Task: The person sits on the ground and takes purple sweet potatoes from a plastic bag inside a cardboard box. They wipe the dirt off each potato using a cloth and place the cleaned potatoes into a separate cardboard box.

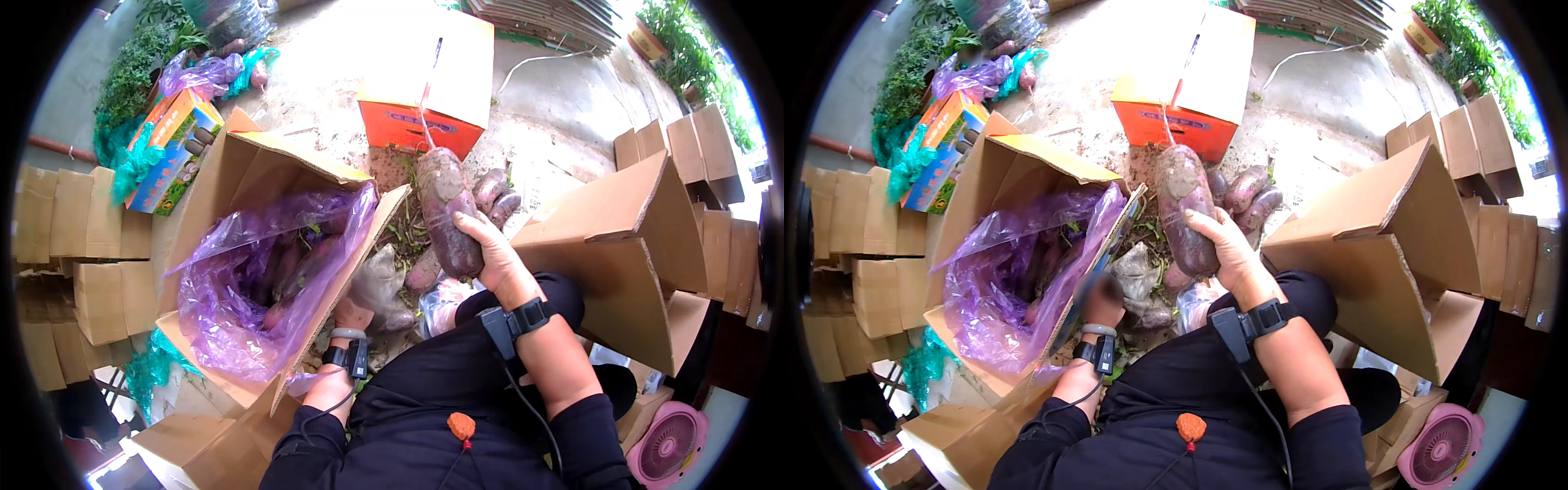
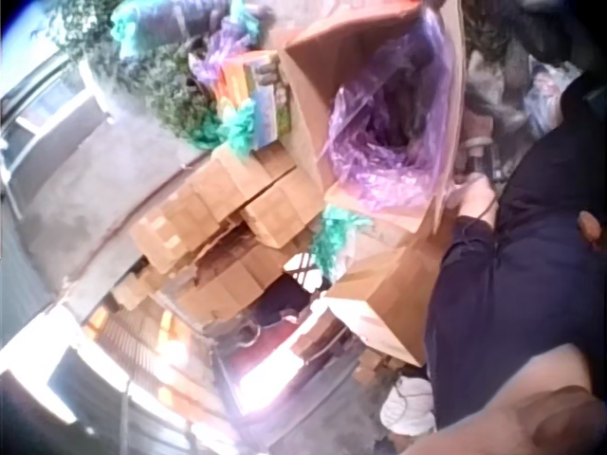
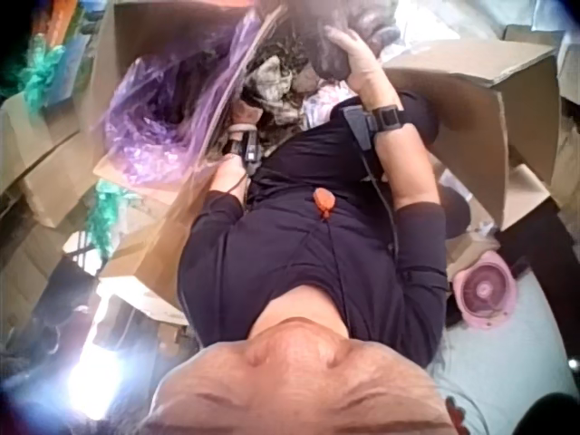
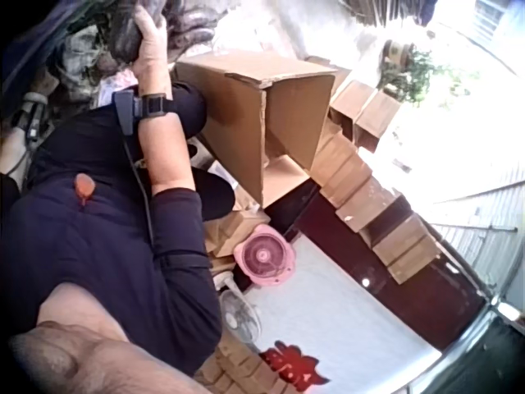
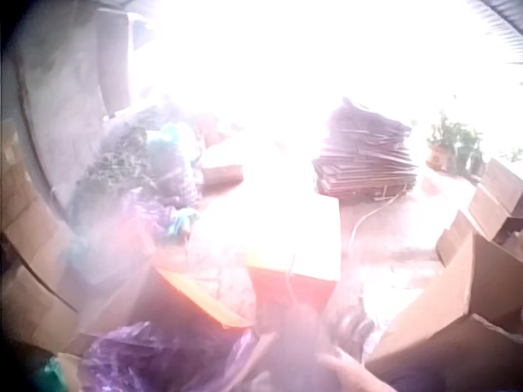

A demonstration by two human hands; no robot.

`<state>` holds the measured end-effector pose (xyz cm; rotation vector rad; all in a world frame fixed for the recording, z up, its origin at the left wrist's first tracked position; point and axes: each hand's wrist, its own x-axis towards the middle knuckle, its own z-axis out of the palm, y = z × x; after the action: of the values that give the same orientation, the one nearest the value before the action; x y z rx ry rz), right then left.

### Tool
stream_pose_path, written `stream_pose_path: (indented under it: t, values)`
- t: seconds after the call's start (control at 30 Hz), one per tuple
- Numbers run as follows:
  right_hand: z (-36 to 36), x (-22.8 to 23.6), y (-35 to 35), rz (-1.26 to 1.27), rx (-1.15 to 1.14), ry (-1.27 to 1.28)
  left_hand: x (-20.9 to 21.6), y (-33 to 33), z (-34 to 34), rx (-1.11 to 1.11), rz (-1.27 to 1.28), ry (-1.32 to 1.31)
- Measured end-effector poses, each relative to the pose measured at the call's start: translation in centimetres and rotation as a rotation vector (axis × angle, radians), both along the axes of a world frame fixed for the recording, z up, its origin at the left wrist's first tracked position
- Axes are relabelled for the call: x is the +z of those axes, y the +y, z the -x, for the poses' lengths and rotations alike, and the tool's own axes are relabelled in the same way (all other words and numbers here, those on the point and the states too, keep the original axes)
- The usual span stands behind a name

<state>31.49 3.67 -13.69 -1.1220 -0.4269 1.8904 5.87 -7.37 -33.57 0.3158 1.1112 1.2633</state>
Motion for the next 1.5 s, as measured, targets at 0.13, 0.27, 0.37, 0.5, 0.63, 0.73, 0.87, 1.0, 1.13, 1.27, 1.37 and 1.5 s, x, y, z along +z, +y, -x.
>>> stream_pose_path:
  t: [0.13, 0.27, 0.37, 0.5, 0.63, 0.73, 0.87, 1.0, 1.13, 1.27, 1.37, 1.5]
  values:
    - [-0.4, -0.9, 0.2, 0.025, 0.055, 0.009, 0.9, 4.3, -3.6, 0.002, -0.062, -0.144]
    - [-0.2, -0.9, 0.0, 0.09, 0.004, -0.059, 2.4, 8.3, -6.5, -0.016, -0.126, -0.259]
    - [-0.5, -0.9, 0.2, 0.103, 0.023, -0.047, 4.9, 10.7, -7.8, -0.03, -0.176, -0.331]
    - [-0.7, -1.5, 0.5, 0.128, 0.028, -0.058, 7.9, 12.5, -9.4, -0.016, -0.216, -0.404]
    - [-0.6, -2.0, 0.7, 0.098, 0.041, -0.138, 9.2, 13.5, -10.6, 0.038, -0.215, -0.432]
    - [-0.6, -1.5, 1.0, 0.08, 0.079, -0.2, 8.7, 13.5, -11.1, 0.008, -0.218, -0.495]
    - [-0.1, -1.6, 0.8, 0.101, 0.113, -0.226, 5.4, 13.0, -11.1, -0.042, -0.294, -0.388]
    - [-0.3, -1.8, 0.7, 0.09, 0.087, -0.243, 6.6, 12.8, -10.0, -0.109, -0.275, -0.607]
    - [-0.2, -1.4, 1.1, 0.12, 0.101, -0.214, 4.3, 11.5, -10.3, -0.146, -0.107, -0.997]
    - [-0.9, -2.4, 0.8, 0.128, 0.106, -0.208, 9.4, 13.4, -10.8, -0.276, -0.348, -0.051]
    - [-0.9, -1.7, 1.1, 0.142, 0.14, -0.191, 9.4, 14.7, -10.7, -0.362, -0.482, 0.127]
    - [-1.0, -1.5, 1.1, 0.133, 0.192, -0.247, 1.7, 16.4, -10.9, -0.369, -0.513, 0.161]
